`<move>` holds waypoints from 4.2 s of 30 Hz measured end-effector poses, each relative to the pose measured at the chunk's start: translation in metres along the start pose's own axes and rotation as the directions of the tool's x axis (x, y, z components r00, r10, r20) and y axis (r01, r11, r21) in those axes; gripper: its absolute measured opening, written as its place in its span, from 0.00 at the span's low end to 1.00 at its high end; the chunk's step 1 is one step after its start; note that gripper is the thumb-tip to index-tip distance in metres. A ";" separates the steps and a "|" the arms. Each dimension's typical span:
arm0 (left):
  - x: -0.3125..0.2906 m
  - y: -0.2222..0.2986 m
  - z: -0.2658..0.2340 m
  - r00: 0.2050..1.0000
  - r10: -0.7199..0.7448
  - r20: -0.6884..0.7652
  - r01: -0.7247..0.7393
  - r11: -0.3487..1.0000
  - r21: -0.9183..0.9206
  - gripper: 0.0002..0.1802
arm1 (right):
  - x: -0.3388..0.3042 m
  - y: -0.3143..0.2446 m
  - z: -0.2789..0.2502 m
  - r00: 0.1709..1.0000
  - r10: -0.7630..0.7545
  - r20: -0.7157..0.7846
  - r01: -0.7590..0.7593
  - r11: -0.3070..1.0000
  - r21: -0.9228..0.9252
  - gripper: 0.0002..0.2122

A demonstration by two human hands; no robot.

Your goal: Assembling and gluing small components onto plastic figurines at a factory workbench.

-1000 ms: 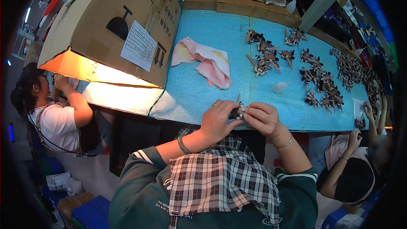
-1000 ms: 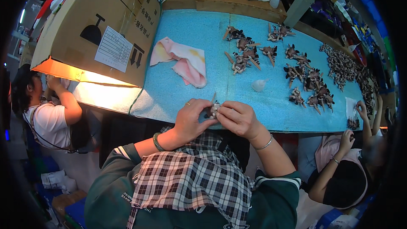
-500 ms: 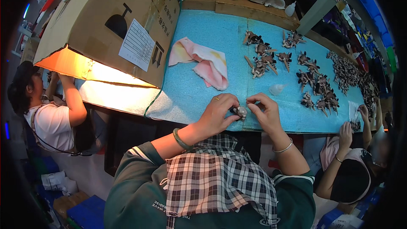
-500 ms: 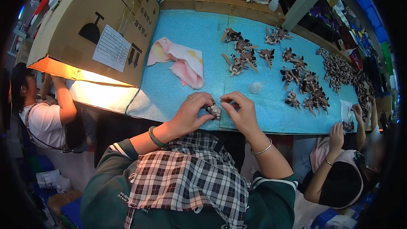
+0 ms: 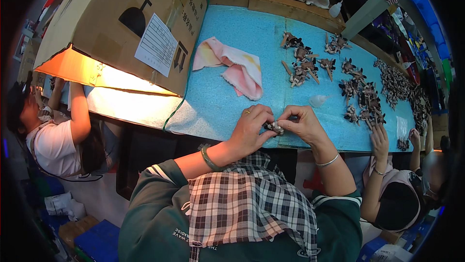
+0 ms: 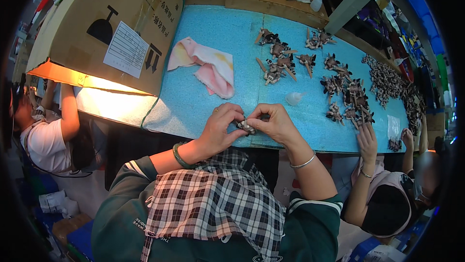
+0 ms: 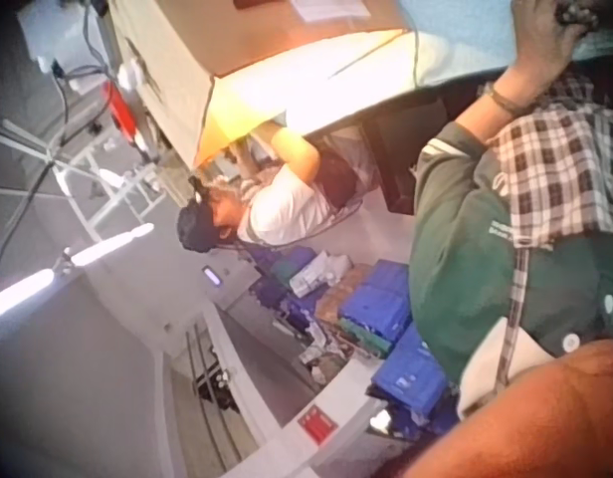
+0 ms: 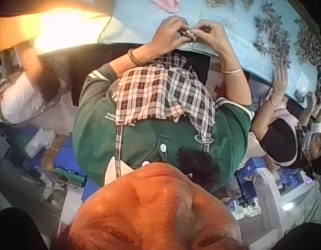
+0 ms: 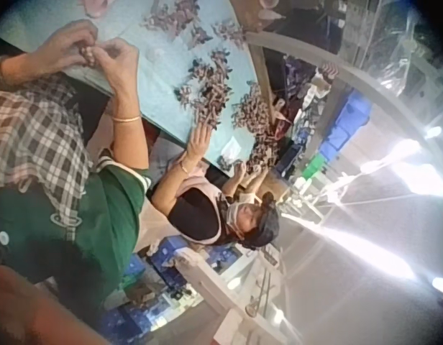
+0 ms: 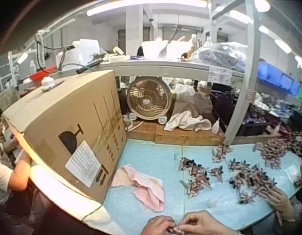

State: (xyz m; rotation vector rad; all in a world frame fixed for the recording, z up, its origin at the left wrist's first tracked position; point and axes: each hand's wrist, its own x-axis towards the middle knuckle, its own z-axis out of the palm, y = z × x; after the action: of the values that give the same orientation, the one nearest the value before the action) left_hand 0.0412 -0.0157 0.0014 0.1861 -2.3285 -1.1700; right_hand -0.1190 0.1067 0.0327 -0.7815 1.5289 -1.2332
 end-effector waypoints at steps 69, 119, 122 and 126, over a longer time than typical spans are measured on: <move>0.004 -0.008 0.001 0.990 0.133 -0.040 -0.132 0.991 0.024 0.15 | -0.001 0.002 0.008 0.977 -0.183 -0.108 0.163 0.972 -0.171 0.02; 0.005 -0.005 0.002 0.982 0.178 -0.068 -0.169 0.979 0.113 0.13 | -0.022 0.041 0.039 0.595 -0.767 -0.243 0.432 0.559 -0.708 0.14; 0.004 -0.007 0.003 0.988 0.148 -0.031 -0.144 0.984 0.102 0.12 | -0.024 0.040 0.042 0.613 -0.751 -0.246 0.440 0.583 -0.684 0.14; 0.002 -0.012 0.007 0.999 0.004 -0.049 -0.012 0.989 -0.147 0.12 | -0.025 0.031 0.038 0.661 -0.712 -0.236 0.481 0.645 -0.594 0.18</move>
State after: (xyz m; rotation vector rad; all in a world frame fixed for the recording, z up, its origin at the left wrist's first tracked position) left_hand 0.0341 -0.0187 -0.0108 0.1500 -2.1887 -1.3132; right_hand -0.0726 0.1259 0.0108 -1.5435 2.1024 -1.6331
